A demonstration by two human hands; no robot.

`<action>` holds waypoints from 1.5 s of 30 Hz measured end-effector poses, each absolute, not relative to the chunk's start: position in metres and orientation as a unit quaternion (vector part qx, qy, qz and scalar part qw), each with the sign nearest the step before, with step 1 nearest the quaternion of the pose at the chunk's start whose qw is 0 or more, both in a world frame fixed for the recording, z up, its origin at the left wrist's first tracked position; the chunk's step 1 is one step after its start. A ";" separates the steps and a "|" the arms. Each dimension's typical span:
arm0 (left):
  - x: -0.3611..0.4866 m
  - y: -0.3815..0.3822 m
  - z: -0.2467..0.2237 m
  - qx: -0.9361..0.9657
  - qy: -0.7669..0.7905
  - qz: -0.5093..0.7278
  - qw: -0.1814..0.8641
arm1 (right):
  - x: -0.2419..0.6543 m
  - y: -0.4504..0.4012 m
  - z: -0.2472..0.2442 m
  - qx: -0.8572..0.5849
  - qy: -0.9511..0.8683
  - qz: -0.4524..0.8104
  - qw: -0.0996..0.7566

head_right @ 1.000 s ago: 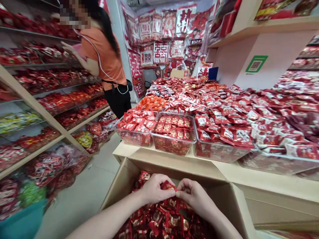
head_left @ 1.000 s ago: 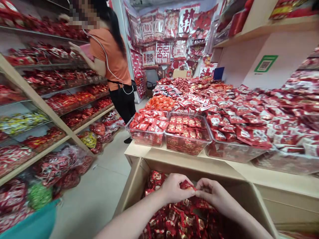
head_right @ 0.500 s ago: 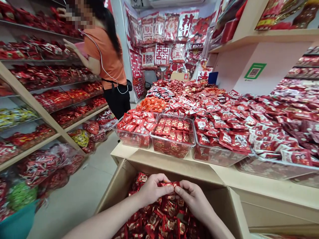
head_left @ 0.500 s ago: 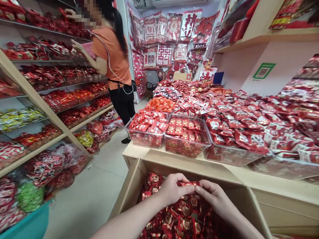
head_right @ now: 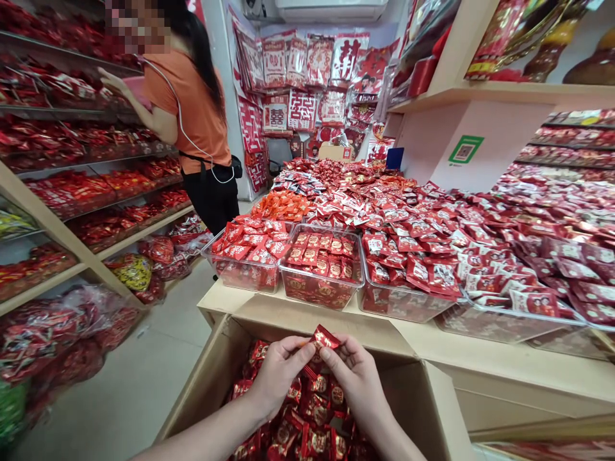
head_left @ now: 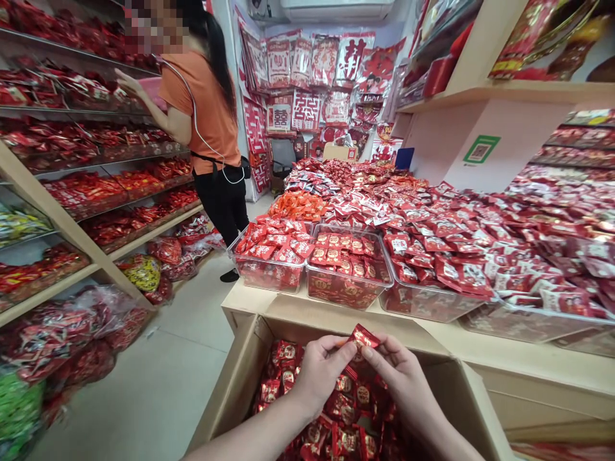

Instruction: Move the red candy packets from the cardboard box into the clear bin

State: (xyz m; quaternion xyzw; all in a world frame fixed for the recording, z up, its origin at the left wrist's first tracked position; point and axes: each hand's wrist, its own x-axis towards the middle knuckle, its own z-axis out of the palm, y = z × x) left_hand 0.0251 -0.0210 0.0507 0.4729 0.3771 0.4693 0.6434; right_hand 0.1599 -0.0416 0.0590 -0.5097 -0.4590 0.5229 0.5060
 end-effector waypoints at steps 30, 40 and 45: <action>0.016 -0.025 0.038 0.800 0.359 0.239 0.418 | 0.185 0.153 0.107 -0.714 -0.646 0.137 0.233; 0.008 -0.025 0.009 0.896 0.314 0.044 0.312 | 0.187 0.115 0.132 -0.677 -0.674 0.100 0.280; 0.003 -0.019 -0.026 0.816 0.467 -0.198 0.277 | 0.177 0.015 0.109 -0.490 -0.786 0.309 0.216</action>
